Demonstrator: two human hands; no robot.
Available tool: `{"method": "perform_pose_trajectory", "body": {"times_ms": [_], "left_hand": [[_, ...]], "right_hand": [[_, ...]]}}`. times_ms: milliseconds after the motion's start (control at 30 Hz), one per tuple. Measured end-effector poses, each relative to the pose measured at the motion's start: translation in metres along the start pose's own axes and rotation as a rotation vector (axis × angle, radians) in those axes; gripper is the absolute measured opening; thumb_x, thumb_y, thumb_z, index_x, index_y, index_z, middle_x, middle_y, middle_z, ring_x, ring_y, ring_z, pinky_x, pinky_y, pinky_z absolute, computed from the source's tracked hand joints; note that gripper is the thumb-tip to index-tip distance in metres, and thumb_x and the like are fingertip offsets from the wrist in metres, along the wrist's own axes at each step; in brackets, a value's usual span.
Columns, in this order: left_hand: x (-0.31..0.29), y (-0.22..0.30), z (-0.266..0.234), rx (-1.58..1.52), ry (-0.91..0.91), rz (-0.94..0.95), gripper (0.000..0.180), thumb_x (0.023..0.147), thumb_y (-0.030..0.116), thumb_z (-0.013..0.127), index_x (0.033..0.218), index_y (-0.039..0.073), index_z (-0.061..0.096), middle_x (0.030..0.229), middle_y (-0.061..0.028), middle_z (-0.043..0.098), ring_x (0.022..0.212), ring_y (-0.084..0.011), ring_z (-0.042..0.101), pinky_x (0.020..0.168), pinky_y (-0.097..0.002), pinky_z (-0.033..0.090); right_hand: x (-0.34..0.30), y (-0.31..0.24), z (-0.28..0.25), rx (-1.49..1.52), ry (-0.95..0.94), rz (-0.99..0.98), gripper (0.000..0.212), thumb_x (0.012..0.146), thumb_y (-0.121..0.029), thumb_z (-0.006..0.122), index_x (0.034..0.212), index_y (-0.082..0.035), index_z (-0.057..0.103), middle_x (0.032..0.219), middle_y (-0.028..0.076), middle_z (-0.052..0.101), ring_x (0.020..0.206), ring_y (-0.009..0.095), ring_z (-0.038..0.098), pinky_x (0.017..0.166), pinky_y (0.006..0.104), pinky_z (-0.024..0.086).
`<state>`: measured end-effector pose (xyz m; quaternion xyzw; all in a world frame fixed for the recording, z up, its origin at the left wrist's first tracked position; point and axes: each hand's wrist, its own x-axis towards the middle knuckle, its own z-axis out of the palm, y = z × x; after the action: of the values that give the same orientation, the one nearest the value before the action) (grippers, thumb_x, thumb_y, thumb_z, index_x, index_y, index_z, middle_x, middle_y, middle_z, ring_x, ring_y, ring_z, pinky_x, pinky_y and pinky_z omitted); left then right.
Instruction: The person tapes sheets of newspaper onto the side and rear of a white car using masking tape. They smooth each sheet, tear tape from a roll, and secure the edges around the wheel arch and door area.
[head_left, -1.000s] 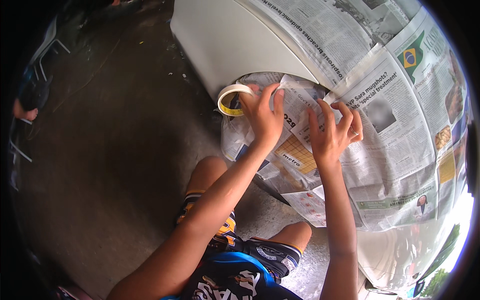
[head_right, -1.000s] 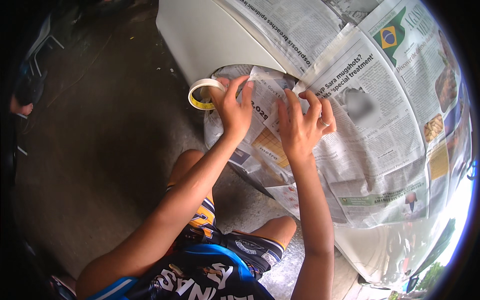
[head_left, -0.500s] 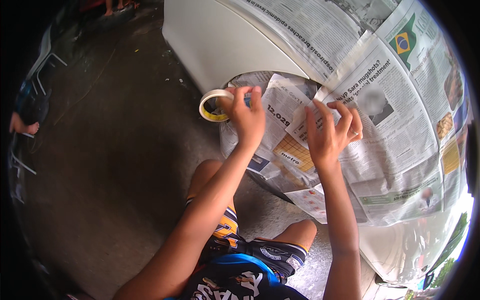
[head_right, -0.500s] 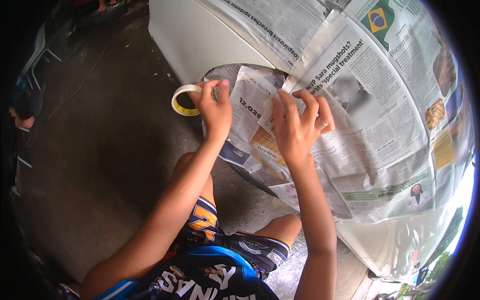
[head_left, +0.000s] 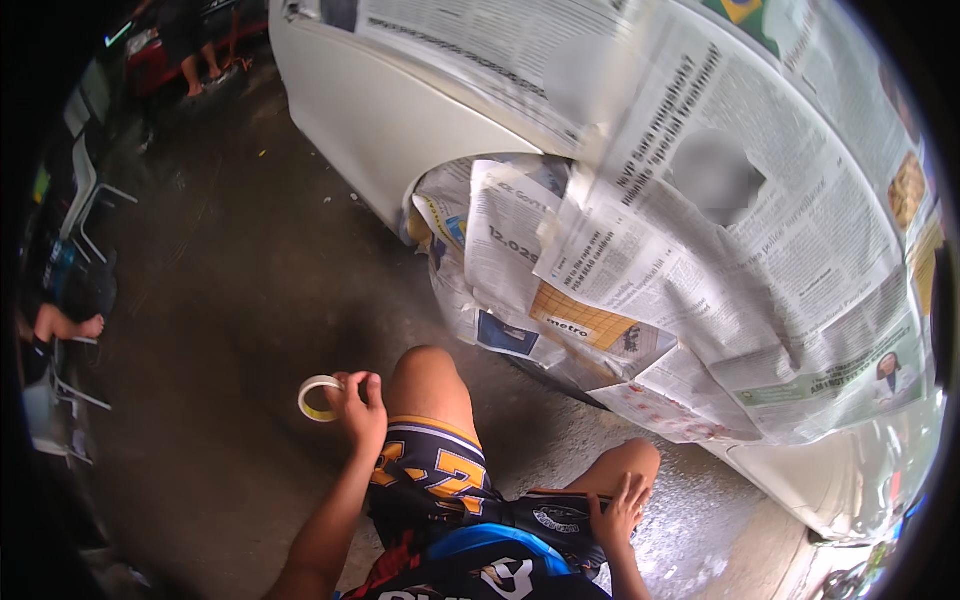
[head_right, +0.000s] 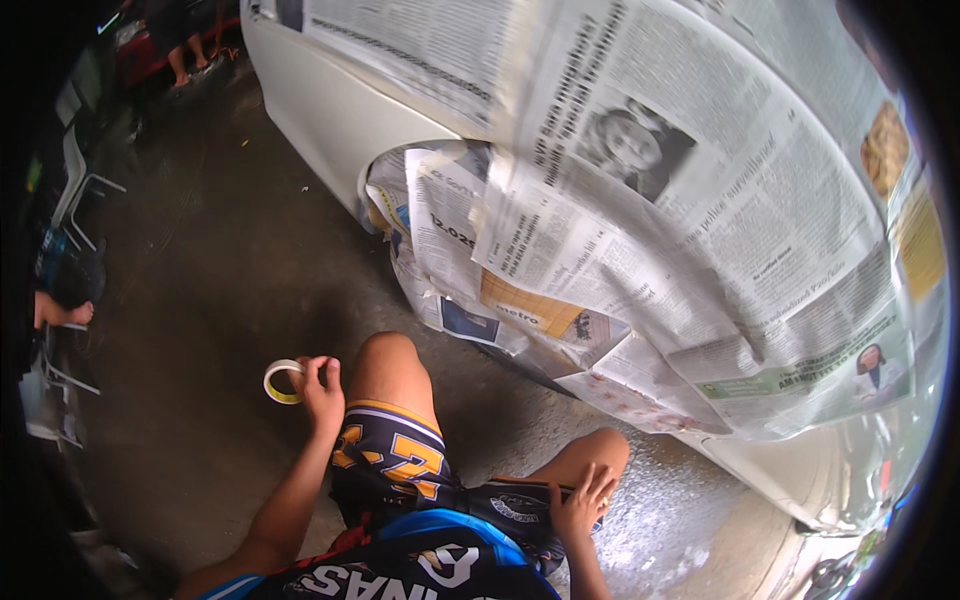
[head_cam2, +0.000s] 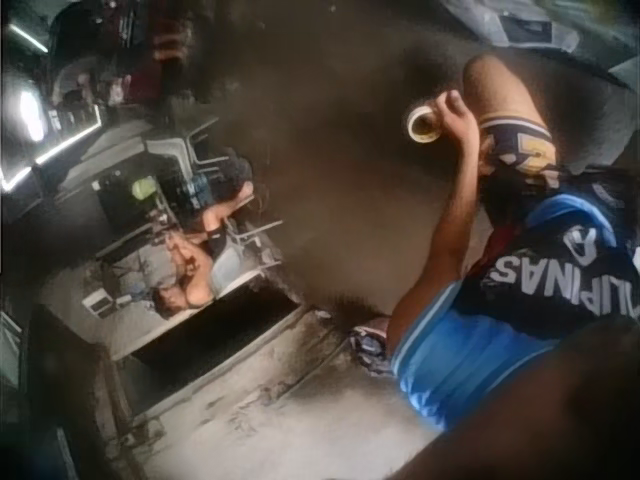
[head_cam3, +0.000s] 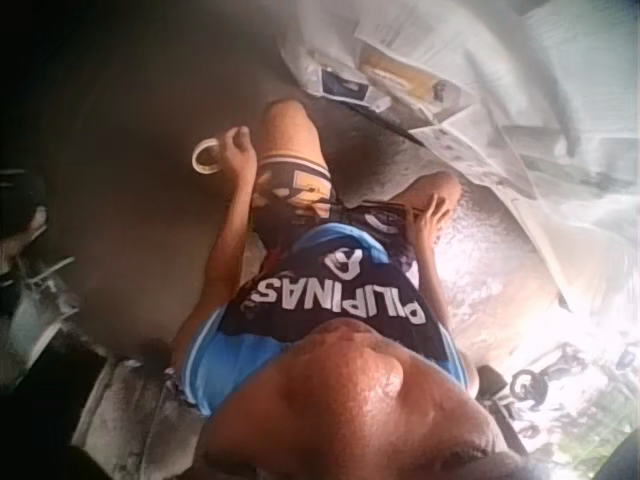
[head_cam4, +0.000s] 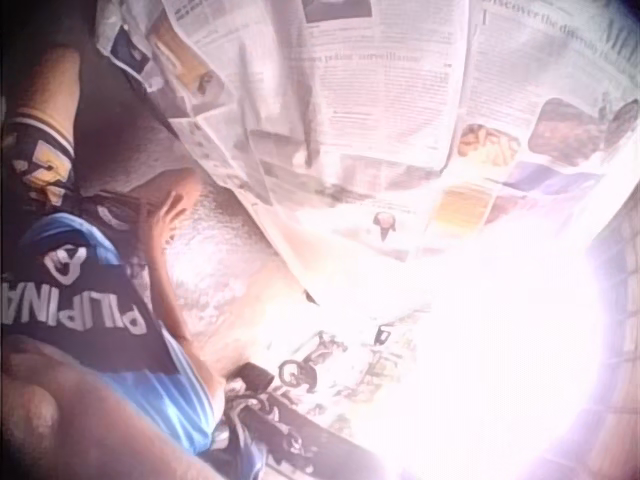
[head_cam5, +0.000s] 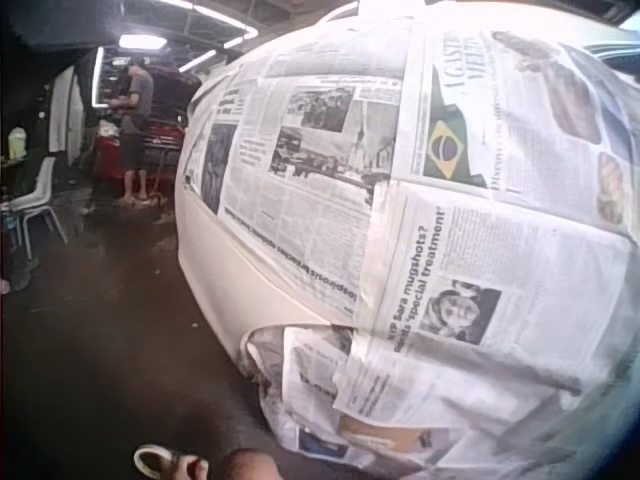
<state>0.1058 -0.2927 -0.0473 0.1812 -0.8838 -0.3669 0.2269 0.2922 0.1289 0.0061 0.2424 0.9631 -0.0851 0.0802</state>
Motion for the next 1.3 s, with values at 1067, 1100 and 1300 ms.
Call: {"method": "perform_pose_trajectory", "body": {"times_ms": [1067, 1100, 1300], "left_hand": [[-0.015, 0.136, -0.066, 0.335, -0.494, 0.168, 0.039, 0.088, 0.032, 0.075, 0.12, 0.013, 0.064, 0.125, -0.0239, 0.052, 0.119, -0.0445, 0.051, 0.1, -0.0561, 0.042], [-0.014, 0.142, -0.079, 0.344, -0.517, 0.162, 0.04, 0.088, 0.033, 0.074, 0.12, 0.013, 0.064, 0.125, -0.0241, 0.053, 0.118, -0.0446, 0.052, 0.1, -0.0562, 0.042], [-0.017, 0.174, -0.145, 0.579, -0.657, 0.085, 0.035, 0.087, 0.036, 0.07, 0.107, 0.007, 0.07, 0.117, -0.022, 0.056, 0.112, -0.0396, 0.054, 0.097, -0.0516, 0.044]], "right_hand": [[-0.081, -0.029, -0.103, -0.277, 0.006, 0.001, 0.099, 0.087, -0.05, 0.075, 0.162, -0.007, 0.028, 0.157, 0.032, 0.035, 0.142, 0.051, 0.038, 0.107, 0.0613, 0.044], [-0.084, -0.032, -0.119, -0.293, 0.02, -0.043, 0.09, 0.088, -0.046, 0.075, 0.158, -0.006, 0.037, 0.15, 0.031, 0.048, 0.135, 0.048, 0.051, 0.1, 0.0594, 0.051], [-0.089, -0.036, -0.183, -0.078, -0.529, 0.002, 0.103, 0.088, -0.052, 0.069, 0.166, -0.008, 0.019, 0.168, 0.034, 0.014, 0.154, 0.051, 0.023, 0.111, 0.0677, 0.039]]}}
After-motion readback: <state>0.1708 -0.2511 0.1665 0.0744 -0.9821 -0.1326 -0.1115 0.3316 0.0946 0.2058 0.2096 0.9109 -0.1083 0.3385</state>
